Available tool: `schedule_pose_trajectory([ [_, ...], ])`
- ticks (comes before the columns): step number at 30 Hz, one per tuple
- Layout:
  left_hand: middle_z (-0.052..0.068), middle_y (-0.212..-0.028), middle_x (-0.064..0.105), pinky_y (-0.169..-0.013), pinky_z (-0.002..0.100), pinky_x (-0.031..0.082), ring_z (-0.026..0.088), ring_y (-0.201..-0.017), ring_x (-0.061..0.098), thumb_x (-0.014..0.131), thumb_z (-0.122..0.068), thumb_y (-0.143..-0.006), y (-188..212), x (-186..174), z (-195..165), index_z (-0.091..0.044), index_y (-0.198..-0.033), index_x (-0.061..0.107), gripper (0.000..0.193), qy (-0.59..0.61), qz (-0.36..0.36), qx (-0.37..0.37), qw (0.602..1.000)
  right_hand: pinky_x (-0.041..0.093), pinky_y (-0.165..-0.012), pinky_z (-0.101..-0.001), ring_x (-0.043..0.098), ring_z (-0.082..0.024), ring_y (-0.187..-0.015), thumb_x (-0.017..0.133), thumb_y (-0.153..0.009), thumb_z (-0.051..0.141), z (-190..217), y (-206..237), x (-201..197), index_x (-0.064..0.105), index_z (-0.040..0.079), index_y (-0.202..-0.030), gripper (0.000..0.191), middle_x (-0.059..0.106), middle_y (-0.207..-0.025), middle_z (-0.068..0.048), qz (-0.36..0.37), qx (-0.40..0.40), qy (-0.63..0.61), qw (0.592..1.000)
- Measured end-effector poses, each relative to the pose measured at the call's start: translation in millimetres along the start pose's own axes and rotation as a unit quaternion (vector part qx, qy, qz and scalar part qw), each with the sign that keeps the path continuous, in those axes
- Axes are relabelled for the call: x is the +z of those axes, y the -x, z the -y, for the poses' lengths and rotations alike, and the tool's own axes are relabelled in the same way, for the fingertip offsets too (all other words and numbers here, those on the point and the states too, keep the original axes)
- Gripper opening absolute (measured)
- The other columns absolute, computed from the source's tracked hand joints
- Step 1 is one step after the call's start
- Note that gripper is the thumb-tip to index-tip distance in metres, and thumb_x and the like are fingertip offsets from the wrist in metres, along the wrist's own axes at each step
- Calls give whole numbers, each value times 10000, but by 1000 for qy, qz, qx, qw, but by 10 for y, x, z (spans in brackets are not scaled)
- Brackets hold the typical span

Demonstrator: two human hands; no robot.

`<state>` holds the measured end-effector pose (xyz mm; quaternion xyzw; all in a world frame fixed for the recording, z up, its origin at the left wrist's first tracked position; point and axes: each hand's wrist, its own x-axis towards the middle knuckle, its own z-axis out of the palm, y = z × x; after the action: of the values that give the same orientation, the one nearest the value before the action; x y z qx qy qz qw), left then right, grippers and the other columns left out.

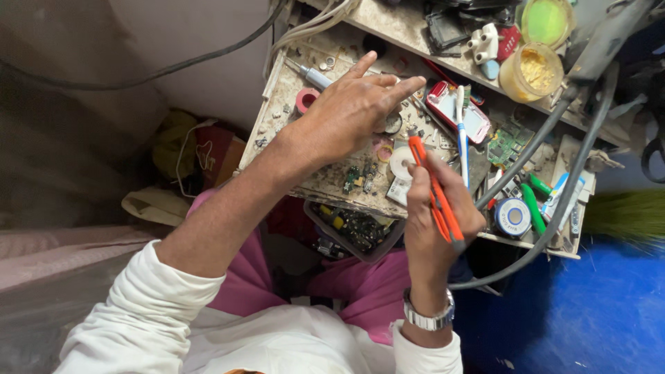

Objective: The person cleans a small green circuit board with a toothbrush, then uses an orange utility knife to scrape or mark the board. They later use a soldering iron to work on the board's components.

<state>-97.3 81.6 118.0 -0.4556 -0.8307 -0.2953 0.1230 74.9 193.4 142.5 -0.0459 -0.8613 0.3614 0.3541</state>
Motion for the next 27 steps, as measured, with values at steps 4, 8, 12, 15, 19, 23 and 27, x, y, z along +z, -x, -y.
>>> schedule_pose_trajectory([
  [4,211,-1196,715,-1232,544,255,329,-1315,592,778,-22,-807,323,-252,-68,-40,-1476,519,717,21,-79,46,996,608,-840,-266,762,-147,-954,666,-1020,60,-28,237,-180,675,5,-1181,170,753,-1040,-138,2,73,-123,990],
  [8,103,-1258,717,-1332,508,273,273,-1411,558,752,-71,-995,941,-468,-254,-66,-1213,706,223,48,-86,13,995,539,-799,-265,657,-159,-884,736,-944,14,-148,460,-255,729,-9,-1127,185,715,-991,-136,83,45,-142,985],
  [12,56,-1270,715,-1316,520,223,261,-1427,539,719,-18,-860,1138,-534,-311,-77,-1059,774,215,0,-42,54,998,566,-845,-291,696,-198,-933,755,-905,-4,-265,530,-206,735,1,-1096,192,733,-984,-120,106,-6,-111,988],
  [15,42,-1297,703,-1301,540,195,267,-1446,498,724,-46,-802,1118,-565,-316,-113,-1023,783,238,-12,-21,65,998,573,-812,-290,698,-205,-907,760,-888,-11,-284,522,-181,744,9,-1080,194,735,-973,-119,109,5,-110,988],
  [19,29,-1337,687,-1288,554,175,277,-1466,444,730,-64,-774,1101,-560,-323,-149,-1001,790,250,-11,0,54,998,568,-811,-297,706,-207,-887,774,-858,-10,-267,497,-190,738,15,-1059,205,737,-938,-103,117,-19,-83,989],
  [23,13,-1357,680,-1300,542,174,272,-1481,429,727,-62,-775,1122,-531,-312,-164,-1014,793,268,-18,4,50,999,560,-824,-298,704,-212,-889,785,-854,-10,-260,486,-185,747,21,-1054,206,748,-939,-87,121,-20,-82,989],
  [27,22,-1367,671,-1298,543,174,279,-1482,427,719,-65,-771,1125,-538,-306,-153,-1029,794,283,-21,10,56,998,556,-819,-296,695,-204,-863,791,-848,-14,-242,483,-175,758,25,-1048,206,755,-928,-73,126,-14,-74,989],
])
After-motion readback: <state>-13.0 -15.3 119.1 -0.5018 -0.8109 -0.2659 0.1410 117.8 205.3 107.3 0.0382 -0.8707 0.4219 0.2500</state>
